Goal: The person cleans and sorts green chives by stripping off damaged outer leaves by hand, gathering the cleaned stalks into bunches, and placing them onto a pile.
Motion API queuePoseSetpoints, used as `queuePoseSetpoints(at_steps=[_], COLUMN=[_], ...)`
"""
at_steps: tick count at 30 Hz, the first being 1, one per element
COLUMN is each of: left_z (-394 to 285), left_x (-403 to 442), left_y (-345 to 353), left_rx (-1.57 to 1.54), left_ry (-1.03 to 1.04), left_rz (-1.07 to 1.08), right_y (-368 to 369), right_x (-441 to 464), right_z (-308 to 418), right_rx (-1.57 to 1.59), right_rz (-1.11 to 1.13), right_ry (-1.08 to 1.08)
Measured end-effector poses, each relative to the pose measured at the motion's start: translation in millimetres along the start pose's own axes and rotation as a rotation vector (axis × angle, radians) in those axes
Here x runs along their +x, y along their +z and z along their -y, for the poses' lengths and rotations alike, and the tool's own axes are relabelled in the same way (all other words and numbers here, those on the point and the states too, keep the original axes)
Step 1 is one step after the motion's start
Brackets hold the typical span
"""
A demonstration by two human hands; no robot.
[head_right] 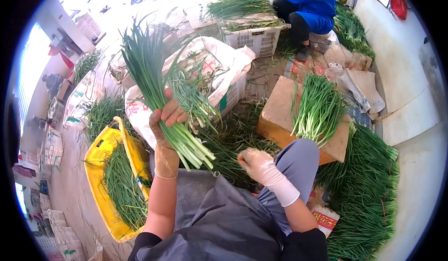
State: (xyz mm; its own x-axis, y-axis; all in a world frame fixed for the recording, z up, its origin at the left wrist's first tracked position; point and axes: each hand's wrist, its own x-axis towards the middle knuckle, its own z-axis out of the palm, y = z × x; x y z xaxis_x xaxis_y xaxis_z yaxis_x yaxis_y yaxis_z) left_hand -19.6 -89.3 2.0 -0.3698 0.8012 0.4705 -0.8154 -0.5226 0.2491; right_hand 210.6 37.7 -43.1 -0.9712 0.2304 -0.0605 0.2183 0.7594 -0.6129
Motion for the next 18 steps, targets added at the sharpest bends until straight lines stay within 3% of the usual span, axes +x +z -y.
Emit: queuePoseSetpoints(at_steps=[1,3,5,7,9,13,15,17,18], left_z=[2,10,18,20,20,17,18,17,17], left_x=[0,-2,-6,-7,-11,-16,-16,-18,-19], left_y=[-1,-2,-1,-2,-1,-5,-7,-6,-8], left_rx=[-0.005,-0.038,-0.046,0.070,0.088,0.190,0.176,0.191,0.257], left_ry=[-0.001,0.063,0.070,0.098,0.110,0.114,0.137,0.126,0.133], left_rz=[-0.003,-0.054,-0.093,-0.067,-0.103,-0.095,-0.122,-0.133,-0.151], right_y=[6,6,4,2,13,42,36,35,22], right_x=[-1,3,16,24,28,42,39,36,31], right_z=[-2,26,58,68,68,57,59,59,63], right_rx=[0.000,1.139,1.037,1.090,1.444,1.692,1.577,1.332,0.760], right_rz=[0.003,-0.055,-0.163,-0.118,-0.024,-0.332,-0.308,-0.340,-0.486], right_ry=[0.006,0.135,0.073,0.165,0.309,0.281,0.309,0.148,0.087])
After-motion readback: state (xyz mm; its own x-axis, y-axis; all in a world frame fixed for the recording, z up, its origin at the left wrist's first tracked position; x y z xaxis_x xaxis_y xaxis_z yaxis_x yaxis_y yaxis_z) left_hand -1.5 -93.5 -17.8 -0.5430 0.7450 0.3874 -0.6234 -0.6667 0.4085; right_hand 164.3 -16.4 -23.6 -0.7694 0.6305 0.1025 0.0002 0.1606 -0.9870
